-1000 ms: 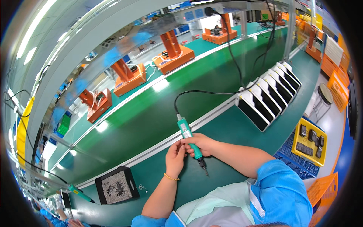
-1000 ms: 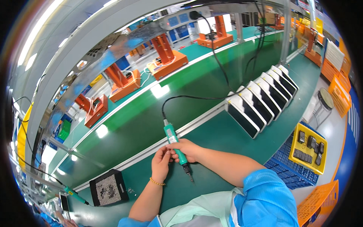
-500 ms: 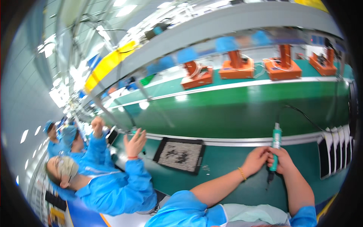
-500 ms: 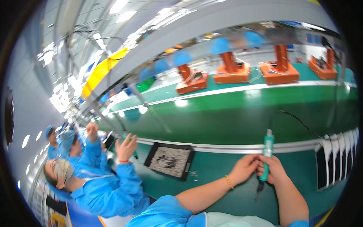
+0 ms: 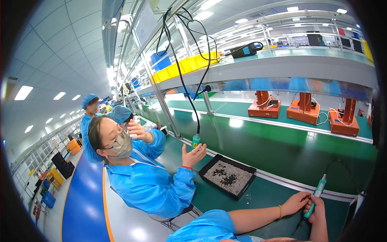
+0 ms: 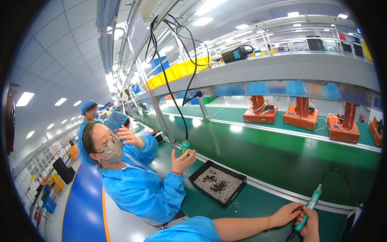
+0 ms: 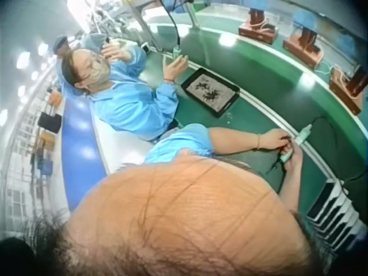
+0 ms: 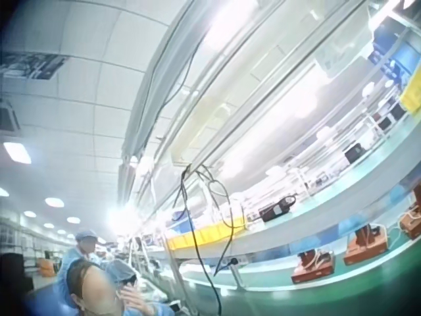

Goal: The person fastens screws into handheld electronic devices using an electric screwdriver.

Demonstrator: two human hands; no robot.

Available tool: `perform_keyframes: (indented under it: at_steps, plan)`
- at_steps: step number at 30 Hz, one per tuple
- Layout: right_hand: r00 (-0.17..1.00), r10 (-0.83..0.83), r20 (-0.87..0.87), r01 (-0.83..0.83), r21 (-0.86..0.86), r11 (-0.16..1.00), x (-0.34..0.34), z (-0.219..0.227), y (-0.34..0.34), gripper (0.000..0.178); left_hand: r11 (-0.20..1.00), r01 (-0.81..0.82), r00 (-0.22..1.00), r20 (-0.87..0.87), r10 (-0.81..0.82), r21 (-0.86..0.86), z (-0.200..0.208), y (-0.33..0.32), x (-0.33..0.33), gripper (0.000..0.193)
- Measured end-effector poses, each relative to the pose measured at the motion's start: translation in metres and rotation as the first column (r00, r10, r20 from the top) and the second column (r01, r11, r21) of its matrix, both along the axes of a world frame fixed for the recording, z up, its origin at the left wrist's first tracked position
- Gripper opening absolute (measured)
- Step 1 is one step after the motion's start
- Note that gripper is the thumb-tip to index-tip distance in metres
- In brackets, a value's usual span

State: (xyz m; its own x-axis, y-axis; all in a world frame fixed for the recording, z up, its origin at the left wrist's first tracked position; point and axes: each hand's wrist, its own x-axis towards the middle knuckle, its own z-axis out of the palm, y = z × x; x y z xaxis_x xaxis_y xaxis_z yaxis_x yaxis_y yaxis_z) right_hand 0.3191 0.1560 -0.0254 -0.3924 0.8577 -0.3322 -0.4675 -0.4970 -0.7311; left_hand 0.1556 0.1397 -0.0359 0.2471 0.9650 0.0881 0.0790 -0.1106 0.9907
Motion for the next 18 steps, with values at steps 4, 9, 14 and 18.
perform_keyframes:
  at_steps: [4, 9, 14, 18]
  plan:
    - [0.999, 0.000, -0.038, -0.002, -0.033, 0.999, 0.0007, -0.0048, 0.0026, 0.015, 0.999, -0.012, 0.995, -0.103, 0.015, 0.034, 0.0020, -0.0001, -0.0026, 0.031]
    - [0.999, 0.000, -0.041, -0.001, -0.039, 0.999, -0.0002, 0.0012, 0.0002, 0.015, 1.000, 0.000, 0.998, -0.058, 0.001, 0.030, -0.0021, 0.0036, -0.0017, 0.031]
    - [0.999, 0.005, -0.047, -0.006, -0.030, 1.000, 0.0013, -0.0014, 0.0020, 0.015, 0.996, -0.025, 0.992, -0.122, 0.035, 0.087, 0.0037, 0.0006, -0.0017, 0.031]
    - [0.999, 0.014, -0.034, -0.015, -0.044, 0.999, 0.0007, -0.0011, 0.0012, 0.015, 0.992, -0.028, 0.987, -0.154, 0.047, 0.123, 0.0013, 0.0012, -0.0037, 0.032]
